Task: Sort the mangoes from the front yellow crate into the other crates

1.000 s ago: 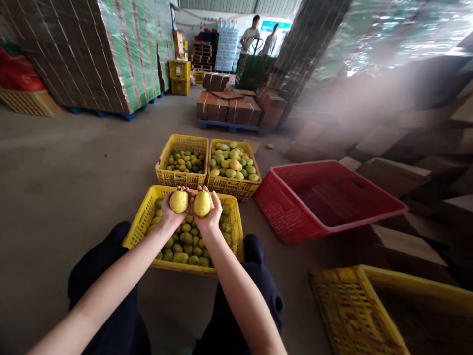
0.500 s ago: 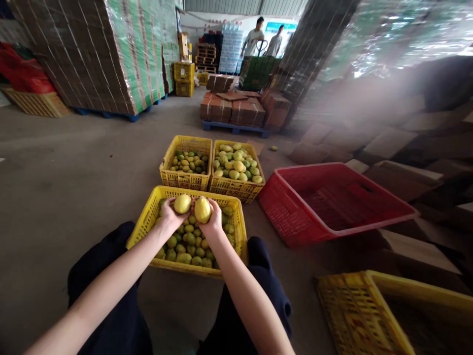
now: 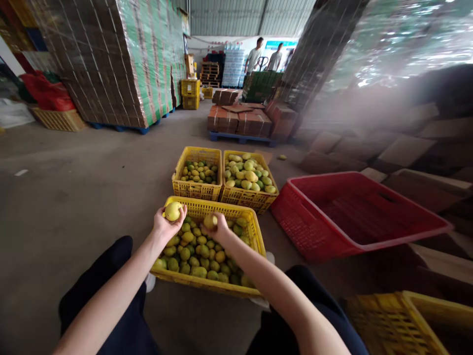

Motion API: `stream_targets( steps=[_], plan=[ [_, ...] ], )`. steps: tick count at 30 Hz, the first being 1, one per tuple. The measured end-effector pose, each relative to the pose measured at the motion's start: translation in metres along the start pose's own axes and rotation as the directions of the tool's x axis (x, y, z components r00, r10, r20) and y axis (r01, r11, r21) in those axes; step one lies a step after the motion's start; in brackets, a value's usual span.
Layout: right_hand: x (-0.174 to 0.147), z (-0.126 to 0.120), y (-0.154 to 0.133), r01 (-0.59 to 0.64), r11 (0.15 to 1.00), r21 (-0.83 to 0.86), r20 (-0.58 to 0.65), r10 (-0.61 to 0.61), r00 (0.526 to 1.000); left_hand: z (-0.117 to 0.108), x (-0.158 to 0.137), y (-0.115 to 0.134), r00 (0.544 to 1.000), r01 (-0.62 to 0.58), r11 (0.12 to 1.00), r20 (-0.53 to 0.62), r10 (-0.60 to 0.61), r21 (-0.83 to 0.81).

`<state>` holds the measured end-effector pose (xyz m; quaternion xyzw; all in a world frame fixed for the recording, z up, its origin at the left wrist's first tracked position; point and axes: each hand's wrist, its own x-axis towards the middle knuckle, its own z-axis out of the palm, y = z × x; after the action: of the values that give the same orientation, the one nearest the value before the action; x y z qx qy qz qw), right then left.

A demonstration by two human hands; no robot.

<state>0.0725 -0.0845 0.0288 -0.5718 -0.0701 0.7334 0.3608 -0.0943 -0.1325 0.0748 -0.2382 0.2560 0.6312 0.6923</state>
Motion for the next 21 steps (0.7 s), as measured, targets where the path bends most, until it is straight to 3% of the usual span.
stream_targets(
  steps=[3, 4, 6, 10, 13, 16, 19, 21],
  plan=[
    [0.0, 0.05, -0.048, 0.203, 0.974, 0.1, 0.181, -0.218, 0.959, -0.004, -0.001, 0.001, 0.999, -0.033, 0.999, -0.004, 0.034, 0.022],
    [-0.001, 0.06, -0.058, 0.272, 0.954, 0.128, 0.242, -0.296, 0.924, -0.004, -0.002, 0.001, 0.999, -0.043, 0.999, -0.007, 0.044, 0.031],
    [-0.001, 0.063, -0.06, 0.32, 0.943, 0.087, 0.314, -0.331, 0.89, -0.004, -0.004, 0.001, 0.999, -0.052, 0.998, -0.008, 0.053, 0.043],
    [0.001, 0.021, -0.018, 0.184, 0.973, -0.137, 0.325, -0.131, 0.937, -0.001, -0.008, 0.001, 0.999, -0.041, 0.998, -0.01, 0.041, 0.04],
    [0.0, -0.02, 0.016, 0.065, 0.973, -0.221, 0.343, 0.015, 0.939, 0.0, -0.009, -0.004, 0.999, -0.054, 0.997, -0.007, 0.054, 0.062],
    [-0.009, -0.044, 0.031, 0.009, 0.985, -0.17, 0.401, 0.06, 0.914, -0.003, -0.007, -0.018, 0.994, -0.104, 0.987, -0.009, 0.106, 0.123],
    [-0.023, -0.049, 0.033, -0.003, 1.0, -0.014, 0.455, 0.009, 0.89, -0.008, -0.003, -0.041, 0.982, -0.179, 0.952, -0.008, 0.187, 0.247],
    [-0.031, -0.047, 0.031, -0.002, 0.996, 0.09, 0.47, -0.041, 0.882, -0.012, -0.001, -0.059, 0.982, -0.185, 0.9, 0.053, 0.179, 0.395]
  ],
)
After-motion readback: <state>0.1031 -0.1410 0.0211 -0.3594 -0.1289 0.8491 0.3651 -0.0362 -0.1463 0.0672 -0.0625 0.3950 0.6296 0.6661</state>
